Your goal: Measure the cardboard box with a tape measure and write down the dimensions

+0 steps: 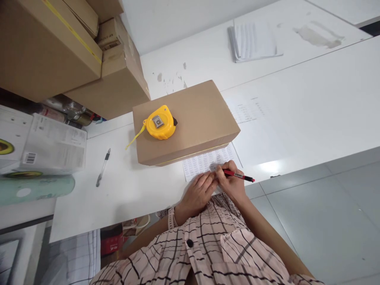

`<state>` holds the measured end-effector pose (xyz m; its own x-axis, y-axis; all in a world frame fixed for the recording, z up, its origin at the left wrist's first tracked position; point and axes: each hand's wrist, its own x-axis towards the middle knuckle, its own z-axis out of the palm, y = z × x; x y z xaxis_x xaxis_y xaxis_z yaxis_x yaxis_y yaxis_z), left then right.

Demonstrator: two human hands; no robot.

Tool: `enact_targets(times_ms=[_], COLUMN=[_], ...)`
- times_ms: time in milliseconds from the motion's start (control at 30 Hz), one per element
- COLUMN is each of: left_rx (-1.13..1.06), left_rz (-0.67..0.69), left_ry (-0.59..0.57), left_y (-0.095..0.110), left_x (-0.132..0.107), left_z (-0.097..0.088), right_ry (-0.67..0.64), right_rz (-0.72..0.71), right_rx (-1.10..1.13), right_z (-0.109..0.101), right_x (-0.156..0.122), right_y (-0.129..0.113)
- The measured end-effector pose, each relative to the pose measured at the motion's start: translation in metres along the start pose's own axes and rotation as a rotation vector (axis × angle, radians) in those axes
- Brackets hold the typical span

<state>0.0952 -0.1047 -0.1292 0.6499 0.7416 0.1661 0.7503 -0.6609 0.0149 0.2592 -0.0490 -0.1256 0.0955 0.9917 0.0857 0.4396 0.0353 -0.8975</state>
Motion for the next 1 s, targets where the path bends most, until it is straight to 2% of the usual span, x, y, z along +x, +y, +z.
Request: enact_targets(times_ms=[200,367,600,767,1000], left_rx=[0.007,0.005,0.001,0.01,0.007], left_rz=[0.002,-0.009,-0.02,-0.008,-0.018], left_ry=[-0.015,0.041,0.045,-0.004,0.05], left_y=[0.0005,0.001,0.0011,0.0008,0.0007], left_x=[-0.0001,0.0001,0.0003,0.0007,0.0004], left_z=[0.0003,0.0006,0.0016,0.0012,0.0022], right_ry=[-0.007,-0.01,-0.004,-0.003,-0.003], right_rz=[-0.003,-0.021,-0.023,-0.033,-0.03], right_rx=[-0.01,-0.004,-0.002,-0.019,-0.015], right_z=[0.0006,0.0011,0.0013,0.0013,0.0014], right_x=[0.0001,0.0,-0.001,-0.0012,-0.0009], right_y=[0.0018,0.0016,0.0018,0.0032,0.0042])
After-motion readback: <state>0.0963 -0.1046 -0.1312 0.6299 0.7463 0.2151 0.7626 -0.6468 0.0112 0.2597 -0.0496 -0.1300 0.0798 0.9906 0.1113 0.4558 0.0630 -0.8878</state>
